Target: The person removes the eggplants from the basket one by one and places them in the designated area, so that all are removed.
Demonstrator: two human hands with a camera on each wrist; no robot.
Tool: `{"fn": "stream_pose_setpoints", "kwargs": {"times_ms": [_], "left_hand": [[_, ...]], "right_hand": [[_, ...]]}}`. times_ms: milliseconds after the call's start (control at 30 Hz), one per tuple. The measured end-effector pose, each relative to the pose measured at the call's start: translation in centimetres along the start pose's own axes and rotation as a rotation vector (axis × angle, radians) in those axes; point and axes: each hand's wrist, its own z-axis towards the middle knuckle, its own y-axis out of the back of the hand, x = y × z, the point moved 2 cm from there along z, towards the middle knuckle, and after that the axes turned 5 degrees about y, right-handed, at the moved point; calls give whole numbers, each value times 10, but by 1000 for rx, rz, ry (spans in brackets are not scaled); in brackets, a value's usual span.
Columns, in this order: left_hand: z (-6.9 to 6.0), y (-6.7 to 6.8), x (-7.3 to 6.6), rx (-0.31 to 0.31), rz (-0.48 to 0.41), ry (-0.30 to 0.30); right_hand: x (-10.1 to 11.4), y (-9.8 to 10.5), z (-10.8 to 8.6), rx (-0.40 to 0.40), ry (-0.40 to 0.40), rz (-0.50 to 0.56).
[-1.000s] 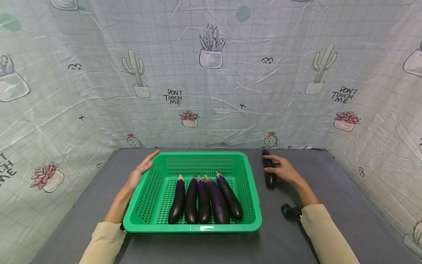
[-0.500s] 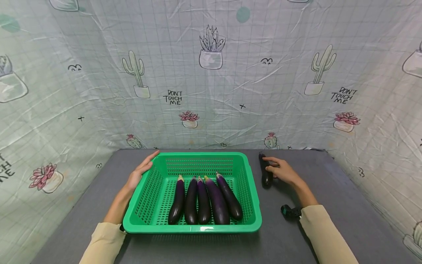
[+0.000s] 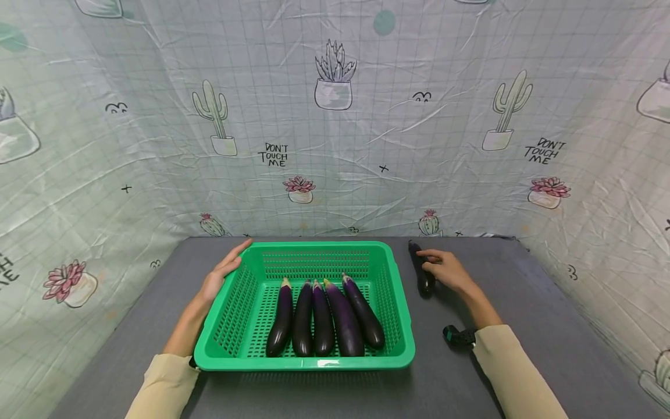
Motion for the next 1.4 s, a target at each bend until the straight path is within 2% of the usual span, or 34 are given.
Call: {"fn": "stream_pose_setpoints", "kwargs": {"times_ms": [133, 333, 500, 733, 1067, 1400], "left_hand": [[1, 0, 0, -2, 6, 0], [0, 1, 0, 2, -10, -1], [-1, 1, 0, -15, 40, -4], [1, 1, 1, -14, 28, 1], [0, 1, 2, -55, 138, -30], [-1, 2, 0, -34, 92, 6]], "right_hand": [[0, 0, 0, -1, -19, -4], [2, 0, 1, 49, -45, -35], [4, 0, 3, 64, -52, -17], [4, 2, 1, 71, -48, 0], [2, 2, 0, 72, -37, -5], [6, 4, -4, 78, -38, 5]]}}
